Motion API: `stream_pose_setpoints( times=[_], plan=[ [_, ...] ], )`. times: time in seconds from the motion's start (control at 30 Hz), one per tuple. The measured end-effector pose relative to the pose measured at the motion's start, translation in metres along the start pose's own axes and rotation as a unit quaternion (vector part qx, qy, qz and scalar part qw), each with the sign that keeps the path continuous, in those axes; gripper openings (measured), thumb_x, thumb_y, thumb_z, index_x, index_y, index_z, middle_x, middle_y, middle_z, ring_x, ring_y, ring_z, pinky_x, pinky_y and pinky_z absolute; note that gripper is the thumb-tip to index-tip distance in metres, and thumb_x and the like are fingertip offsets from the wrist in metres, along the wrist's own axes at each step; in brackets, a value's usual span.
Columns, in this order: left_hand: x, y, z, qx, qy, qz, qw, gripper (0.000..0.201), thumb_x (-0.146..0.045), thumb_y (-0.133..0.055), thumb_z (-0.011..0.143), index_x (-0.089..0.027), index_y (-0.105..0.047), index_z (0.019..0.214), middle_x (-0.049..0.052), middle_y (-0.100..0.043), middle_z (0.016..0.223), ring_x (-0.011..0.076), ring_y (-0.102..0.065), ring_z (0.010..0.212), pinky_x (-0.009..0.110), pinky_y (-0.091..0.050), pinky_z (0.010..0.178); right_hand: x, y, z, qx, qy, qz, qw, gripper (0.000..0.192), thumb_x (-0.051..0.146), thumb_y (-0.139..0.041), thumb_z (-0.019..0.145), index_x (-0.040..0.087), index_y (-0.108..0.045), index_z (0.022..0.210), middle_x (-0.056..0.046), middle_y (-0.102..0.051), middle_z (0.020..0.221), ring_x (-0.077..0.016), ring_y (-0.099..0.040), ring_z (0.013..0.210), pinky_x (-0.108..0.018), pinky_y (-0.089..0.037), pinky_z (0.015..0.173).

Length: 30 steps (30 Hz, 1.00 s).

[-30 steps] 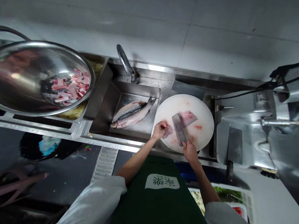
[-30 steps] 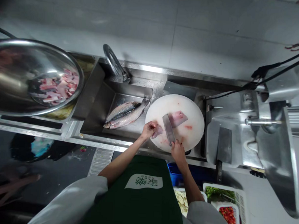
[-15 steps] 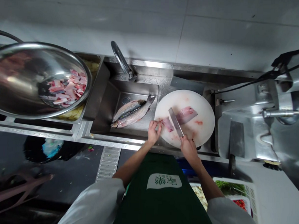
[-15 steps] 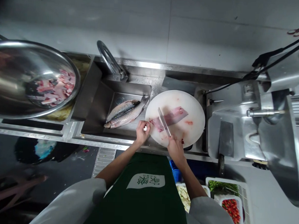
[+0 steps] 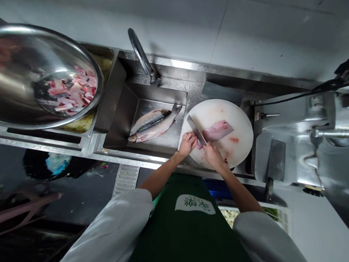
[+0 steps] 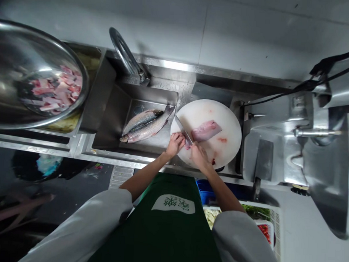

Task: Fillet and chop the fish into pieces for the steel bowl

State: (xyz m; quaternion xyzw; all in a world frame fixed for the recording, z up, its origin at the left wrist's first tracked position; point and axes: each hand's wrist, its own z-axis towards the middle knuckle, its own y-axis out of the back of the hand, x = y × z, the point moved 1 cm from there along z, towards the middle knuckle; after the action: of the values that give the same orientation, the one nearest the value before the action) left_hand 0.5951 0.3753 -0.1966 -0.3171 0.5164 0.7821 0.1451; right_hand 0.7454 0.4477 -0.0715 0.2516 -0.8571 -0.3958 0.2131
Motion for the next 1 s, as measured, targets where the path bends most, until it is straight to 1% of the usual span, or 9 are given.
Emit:
stream_pose_setpoints(
  times=[0.07, 0.17, 0.27, 0.37, 0.5, 0.6, 0.8, 0.9, 1.0],
  plan=[
    [0.001, -0.001, 0.0, -0.012, 0.001, -0.002, 1.0, 0.015, -0.025, -0.057, 0.102, -0.021, -0.072, 0.105, 0.011, -0.063, 0.111, 0.0248, -0.056, 0.105, 0.041, -0.051, 0.094, -0.024, -0.013, -0.031, 0.022, -0.006, -0.006, 1.0, 0.032, 0.023, -0.032, 0.111, 0.011, -0.059, 0.124, -0.019, -0.076, 0.111, -0.0256, -0.072, 0.109, -0.029, -0.047, 0.086],
    [0.002, 0.003, -0.002, -0.038, -0.006, -0.027, 0.999, 0.013, -0.027, -0.06, 0.101, -0.021, -0.071, 0.1, 0.01, -0.063, 0.108, 0.0244, -0.057, 0.103, 0.041, -0.051, 0.092, -0.065, -0.031, -0.091, 0.089, -0.064, -0.024, 0.994, 0.029, 0.022, -0.033, 0.111, 0.01, -0.056, 0.123, -0.016, -0.076, 0.098, -0.0255, -0.075, 0.092, -0.029, -0.045, 0.072],
    [0.006, 0.015, -0.009, -0.115, 0.006, -0.05, 0.992, 0.013, -0.028, -0.06, 0.102, -0.02, -0.07, 0.099, 0.009, -0.063, 0.107, 0.0238, -0.058, 0.104, 0.041, -0.051, 0.092, -0.077, -0.031, -0.122, 0.114, -0.079, -0.047, 0.989, 0.028, 0.024, -0.032, 0.112, 0.011, -0.056, 0.118, -0.016, -0.076, 0.092, -0.0266, -0.076, 0.088, -0.029, -0.043, 0.068],
    [0.011, 0.022, -0.015, -0.143, 0.016, -0.042, 0.989, 0.012, -0.025, -0.059, 0.101, -0.02, -0.069, 0.099, 0.009, -0.064, 0.105, 0.0237, -0.059, 0.103, 0.042, -0.05, 0.095, -0.058, -0.02, -0.11, 0.085, -0.076, -0.055, 0.992, 0.033, 0.027, -0.03, 0.112, 0.01, -0.055, 0.126, -0.016, -0.076, 0.091, -0.0278, -0.077, 0.088, -0.03, -0.046, 0.071],
    [0.013, 0.015, -0.011, -0.069, -0.031, -0.051, 0.996, 0.011, -0.02, -0.059, 0.1, -0.02, -0.069, 0.103, 0.009, -0.066, 0.106, 0.0244, -0.06, 0.106, 0.042, -0.051, 0.096, -0.024, -0.009, -0.073, 0.046, -0.045, -0.045, 0.997, 0.039, 0.027, -0.03, 0.111, 0.005, -0.052, 0.136, -0.021, -0.076, 0.103, -0.0297, -0.076, 0.098, -0.034, -0.052, 0.081],
    [0.012, 0.007, -0.005, -0.031, -0.042, -0.056, 0.997, 0.014, -0.018, -0.055, 0.101, -0.019, -0.068, 0.105, 0.01, -0.067, 0.108, 0.0248, -0.061, 0.108, 0.043, -0.054, 0.095, -0.008, -0.004, -0.05, 0.045, -0.032, -0.041, 0.998, 0.037, 0.024, -0.033, 0.111, 0.006, -0.058, 0.13, -0.023, -0.074, 0.113, -0.0289, -0.074, 0.105, -0.034, -0.052, 0.088],
    [0.016, 0.005, -0.003, -0.032, -0.042, -0.062, 0.997, 0.015, -0.019, -0.054, 0.102, -0.019, -0.068, 0.106, 0.01, -0.068, 0.108, 0.0237, -0.062, 0.107, 0.043, -0.056, 0.095, 0.026, 0.011, 0.0, 0.016, -0.008, -0.009, 1.0, 0.036, 0.021, -0.031, 0.11, 0.009, -0.059, 0.129, -0.02, -0.075, 0.117, -0.0251, -0.073, 0.109, -0.029, -0.051, 0.088],
    [0.015, 0.006, -0.006, -0.026, -0.028, -0.066, 0.997, 0.013, -0.017, -0.056, 0.1, -0.019, -0.068, 0.105, 0.01, -0.068, 0.106, 0.0245, -0.062, 0.108, 0.043, -0.055, 0.095, 0.011, -0.001, -0.013, 0.018, 0.003, -0.007, 1.0, 0.035, 0.024, -0.032, 0.111, 0.009, -0.059, 0.129, -0.02, -0.074, 0.118, -0.0255, -0.071, 0.113, -0.029, -0.05, 0.089],
    [0.011, 0.012, -0.008, -0.015, -0.016, -0.065, 0.998, 0.011, -0.018, -0.057, 0.1, -0.019, -0.068, 0.103, 0.01, -0.068, 0.104, 0.0246, -0.062, 0.105, 0.042, -0.055, 0.094, -0.034, -0.024, -0.066, 0.08, -0.028, -0.012, 0.996, 0.032, 0.023, -0.032, 0.111, 0.009, -0.056, 0.127, -0.019, -0.076, 0.109, -0.0265, -0.074, 0.105, -0.03, -0.048, 0.08]
  ],
)
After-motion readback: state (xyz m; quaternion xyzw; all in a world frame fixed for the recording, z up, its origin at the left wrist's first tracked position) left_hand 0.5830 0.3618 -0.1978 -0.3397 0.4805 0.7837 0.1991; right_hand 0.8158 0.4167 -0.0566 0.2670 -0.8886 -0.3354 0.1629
